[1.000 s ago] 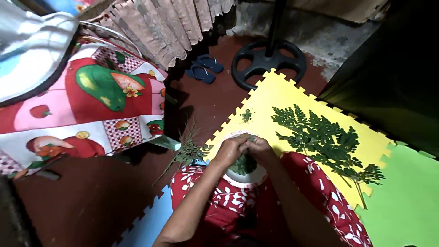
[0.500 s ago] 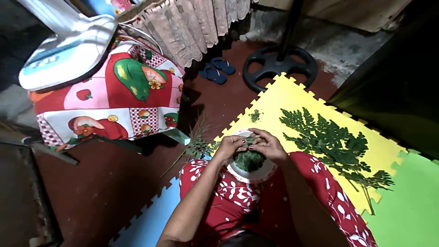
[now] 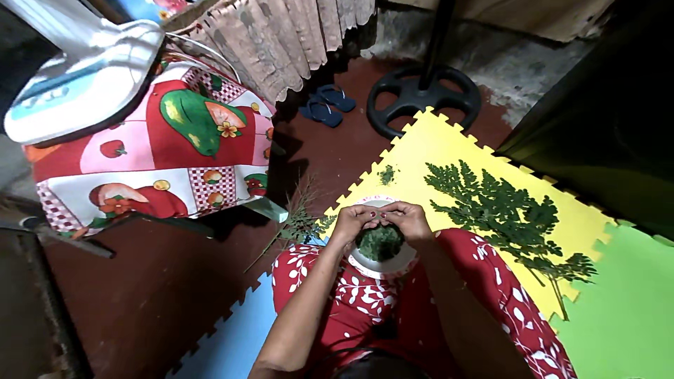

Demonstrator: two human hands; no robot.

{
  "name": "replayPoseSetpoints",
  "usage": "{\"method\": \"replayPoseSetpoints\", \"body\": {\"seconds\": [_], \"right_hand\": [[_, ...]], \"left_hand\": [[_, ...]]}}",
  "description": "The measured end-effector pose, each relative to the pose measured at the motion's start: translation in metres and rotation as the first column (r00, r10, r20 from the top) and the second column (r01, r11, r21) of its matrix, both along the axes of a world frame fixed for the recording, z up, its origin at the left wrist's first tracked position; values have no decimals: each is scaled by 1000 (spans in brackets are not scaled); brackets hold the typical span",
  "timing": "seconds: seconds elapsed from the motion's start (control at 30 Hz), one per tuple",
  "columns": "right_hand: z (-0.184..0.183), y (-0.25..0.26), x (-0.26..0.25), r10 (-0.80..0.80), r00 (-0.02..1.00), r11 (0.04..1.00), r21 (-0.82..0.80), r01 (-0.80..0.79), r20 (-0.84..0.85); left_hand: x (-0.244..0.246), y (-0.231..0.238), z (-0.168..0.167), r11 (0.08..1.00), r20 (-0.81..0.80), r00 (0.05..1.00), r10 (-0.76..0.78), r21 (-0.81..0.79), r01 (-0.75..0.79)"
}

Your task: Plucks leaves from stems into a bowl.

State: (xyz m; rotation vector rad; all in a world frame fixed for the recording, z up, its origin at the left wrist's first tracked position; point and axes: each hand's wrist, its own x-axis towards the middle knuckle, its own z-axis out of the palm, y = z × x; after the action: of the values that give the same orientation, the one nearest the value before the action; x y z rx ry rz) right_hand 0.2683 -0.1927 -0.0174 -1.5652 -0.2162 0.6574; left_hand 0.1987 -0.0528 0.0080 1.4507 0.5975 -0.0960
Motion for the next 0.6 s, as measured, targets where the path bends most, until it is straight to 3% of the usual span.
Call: {"method": "replayPoseSetpoints", "body": {"seconds": [0.17,0.33,0.5,0.57,0.6], "right_hand": [[0,-2,3,66,996,996,-70,-62,59],[-6,3,2,-21,999,999,28,22,-31],[-4,7,4,-134,953,967,174,185,-271],[-5,6,5,-120,964,974,159,160,-236],[-5,4,5,-97,981,984,128,120,-170]], "left_hand": [[2,4,3,987,-29,995,-91,134,94],[4,-7,-2,995,25,995,93,-38,-92],[6,-17,-6,886,-16,939,343,-327,-329],[5,-16,-7,909,-10,951,310,-289,-300],[4,-12,-6,956,11,973,230,-192,-224]]}}
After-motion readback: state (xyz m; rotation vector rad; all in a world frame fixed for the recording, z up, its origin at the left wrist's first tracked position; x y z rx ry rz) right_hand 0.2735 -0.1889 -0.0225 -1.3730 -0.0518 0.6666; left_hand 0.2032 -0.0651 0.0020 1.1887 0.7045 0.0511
